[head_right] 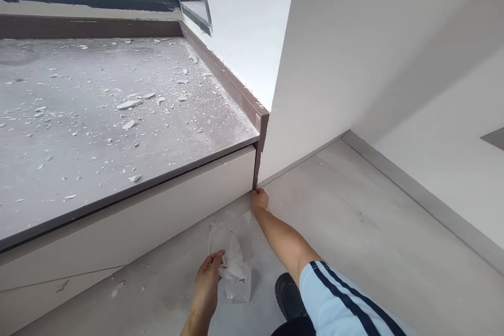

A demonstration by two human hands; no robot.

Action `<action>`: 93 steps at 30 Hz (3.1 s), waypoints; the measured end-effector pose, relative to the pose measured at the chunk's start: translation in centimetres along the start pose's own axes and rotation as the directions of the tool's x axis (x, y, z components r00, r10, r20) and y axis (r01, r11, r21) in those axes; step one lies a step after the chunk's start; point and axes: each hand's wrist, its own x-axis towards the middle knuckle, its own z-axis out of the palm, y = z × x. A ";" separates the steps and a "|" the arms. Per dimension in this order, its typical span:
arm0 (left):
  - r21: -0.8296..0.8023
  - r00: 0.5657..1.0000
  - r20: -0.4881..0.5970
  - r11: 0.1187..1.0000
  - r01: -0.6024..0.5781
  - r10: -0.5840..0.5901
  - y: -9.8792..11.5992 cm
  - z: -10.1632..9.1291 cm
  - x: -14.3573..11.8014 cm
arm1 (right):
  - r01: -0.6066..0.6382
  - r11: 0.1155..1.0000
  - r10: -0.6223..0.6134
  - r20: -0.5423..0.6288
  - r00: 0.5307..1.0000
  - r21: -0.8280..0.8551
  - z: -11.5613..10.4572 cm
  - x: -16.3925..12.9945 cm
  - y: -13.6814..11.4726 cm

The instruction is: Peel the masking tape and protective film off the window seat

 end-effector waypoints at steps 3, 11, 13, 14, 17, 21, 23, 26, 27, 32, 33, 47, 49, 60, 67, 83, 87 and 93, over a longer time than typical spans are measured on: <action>0.033 1.000 -0.014 0.999 -0.008 0.008 0.0 -0.1 0.1 | 0.029 0.999 -0.030 0.018 0.999 0.023 -0.1 0.3 0.6; 0.044 0.999 -0.028 0.999 -0.018 0.019 0.2 0.3 0.0 | 0.107 0.990 -0.117 0.113 0.987 0.093 0.0 0.6 2.1; 0.026 1.000 -0.012 0.999 -0.018 0.018 0.3 0.3 -0.2 | 0.113 0.990 -0.122 0.108 0.987 0.085 0.1 0.7 2.1; 0.025 1.000 -0.011 0.999 -0.020 0.020 0.3 0.3 -0.2 | 0.113 0.991 -0.121 0.101 0.988 0.077 0.1 0.7 2.0; 0.056 0.999 -0.026 0.998 -0.032 0.033 0.1 0.0 0.0 | 0.100 0.994 -0.102 0.069 0.992 0.041 0.2 0.6 1.7; 0.075 0.999 -0.015 0.996 -0.039 0.040 -0.6 -0.3 0.5 | 0.053 0.999 -0.053 0.010 0.999 -0.003 0.3 0.2 1.0; 0.088 0.999 -0.019 0.995 -0.046 0.048 -0.8 -0.4 0.6 | 0.026 1.000 -0.026 -0.009 1.000 -0.013 0.4 -0.1 0.6; 0.121 0.998 -0.033 0.991 -0.051 0.055 -0.8 -0.4 0.6 | 0.000 1.000 -0.001 -0.018 1.000 -0.018 0.4 -0.3 0.1; 0.126 0.998 -0.030 0.991 -0.049 0.053 -0.8 -0.5 0.6 | -0.002 1.000 0.002 -0.018 1.000 -0.018 0.3 -0.4 0.0; 0.112 1.000 -0.013 0.993 -0.025 0.027 -0.2 -0.6 0.3 | 0.025 0.999 -0.025 -0.009 1.000 -0.024 0.0 -0.3 -0.1; 0.111 0.999 -0.018 0.993 -0.026 0.028 -0.1 -0.7 0.2 | 0.038 0.999 -0.038 -0.007 0.999 -0.027 -0.1 -0.2 0.0; 0.104 0.999 -0.027 0.994 -0.033 0.036 0.3 -0.4 -0.3 | 0.234 0.970 -0.231 0.045 0.972 -0.072 -0.5 1.1 0.9; 0.093 0.999 -0.024 0.995 -0.038 0.041 0.2 -0.4 -0.2 | 0.252 0.965 -0.249 0.056 0.967 -0.077 -0.7 1.1 1.0; 0.085 0.998 0.017 0.994 -0.062 0.061 -0.4 -0.5 0.2 | 0.222 0.965 -0.204 0.125 0.971 -0.143 -1.2 0.1 1.1; 0.103 0.999 0.010 0.994 -0.044 0.043 -0.6 -0.6 0.5 | 0.113 0.976 -0.097 0.094 0.991 -0.184 -0.8 0.0 -0.1; 0.135 1.000 -0.001 0.990 -0.029 0.029 -0.5 -0.6 0.5 | 0.038 0.981 -0.028 0.054 0.998 -0.192 0.1 0.5 0.1; 0.120 1.000 0.001 0.992 -0.026 0.026 0.0 -0.6 0.1 | 0.074 0.969 -0.058 0.075 0.996 -0.235 -0.3 0.7 0.2; 0.115 0.999 -0.006 0.993 -0.034 0.035 -0.2 -0.6 0.4 | 0.161 0.931 -0.113 0.161 0.980 -0.329 -1.6 1.4 0.2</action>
